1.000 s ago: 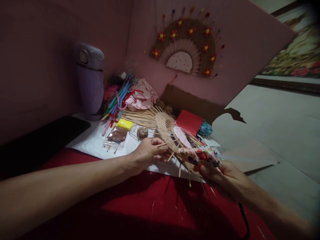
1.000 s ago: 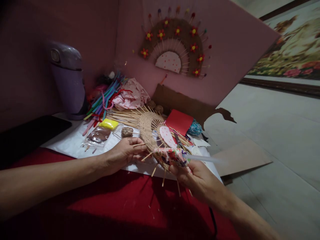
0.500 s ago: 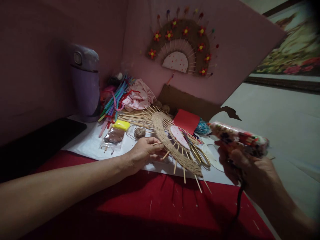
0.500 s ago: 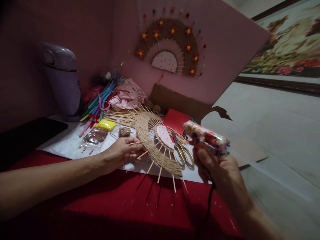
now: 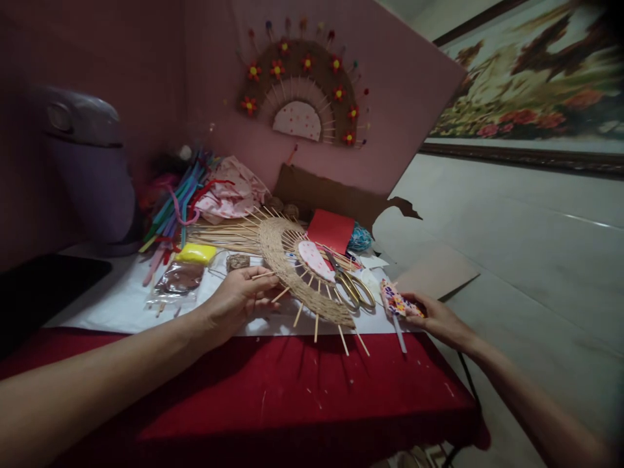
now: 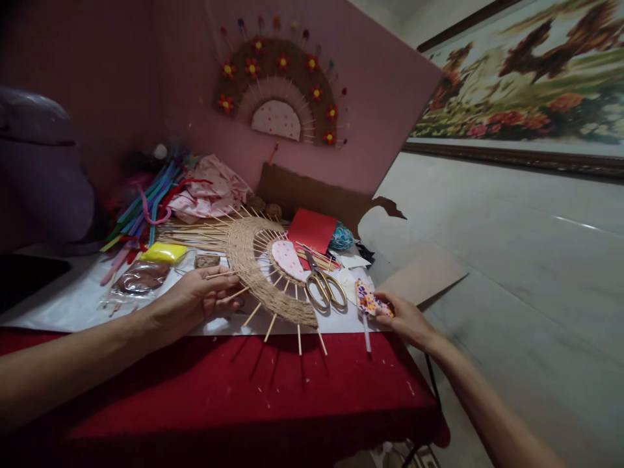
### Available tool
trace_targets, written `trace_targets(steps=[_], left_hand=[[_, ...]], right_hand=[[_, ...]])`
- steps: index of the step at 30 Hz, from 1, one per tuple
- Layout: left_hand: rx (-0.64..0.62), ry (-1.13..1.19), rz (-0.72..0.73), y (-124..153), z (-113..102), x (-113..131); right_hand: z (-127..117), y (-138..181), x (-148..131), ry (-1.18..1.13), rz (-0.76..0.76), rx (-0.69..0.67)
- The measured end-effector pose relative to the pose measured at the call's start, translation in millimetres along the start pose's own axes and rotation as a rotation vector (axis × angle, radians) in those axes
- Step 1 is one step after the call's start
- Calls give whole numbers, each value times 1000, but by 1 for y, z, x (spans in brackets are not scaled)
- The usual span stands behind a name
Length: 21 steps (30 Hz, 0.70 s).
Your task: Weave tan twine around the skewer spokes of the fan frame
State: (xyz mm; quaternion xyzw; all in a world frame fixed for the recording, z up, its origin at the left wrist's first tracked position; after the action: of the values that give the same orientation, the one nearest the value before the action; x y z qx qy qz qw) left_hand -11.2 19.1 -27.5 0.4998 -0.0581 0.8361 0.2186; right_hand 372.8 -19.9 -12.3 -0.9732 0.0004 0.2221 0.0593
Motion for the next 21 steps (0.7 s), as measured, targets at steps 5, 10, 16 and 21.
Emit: trace_targets(steps=[5,10,16,21], left_hand=[[4,-9,14,0,0,0],[-36,-13,33,1,1,-3],[8,9,2,3,1,-4],[13,7,6,5,3,-3]], right_hand=[[2,3,-3,0,-34,-88],[-12,15,-69,261,-170,266],[28,38,-208,114,-582,312],[58,21,-244,135,-539,208]])
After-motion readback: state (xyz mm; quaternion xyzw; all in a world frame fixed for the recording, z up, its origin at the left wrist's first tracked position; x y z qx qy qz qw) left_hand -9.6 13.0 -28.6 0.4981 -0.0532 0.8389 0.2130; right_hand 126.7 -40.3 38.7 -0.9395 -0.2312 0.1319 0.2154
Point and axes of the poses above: each hand's wrist, its own y-axis away from the middle knuckle, its own z-axis out of the palm, x = y × z, the point moved 4 cm from there along -y, towards the middle knuckle, and after that the axes turned 3 degrees about -z, right-handed, at the moved point
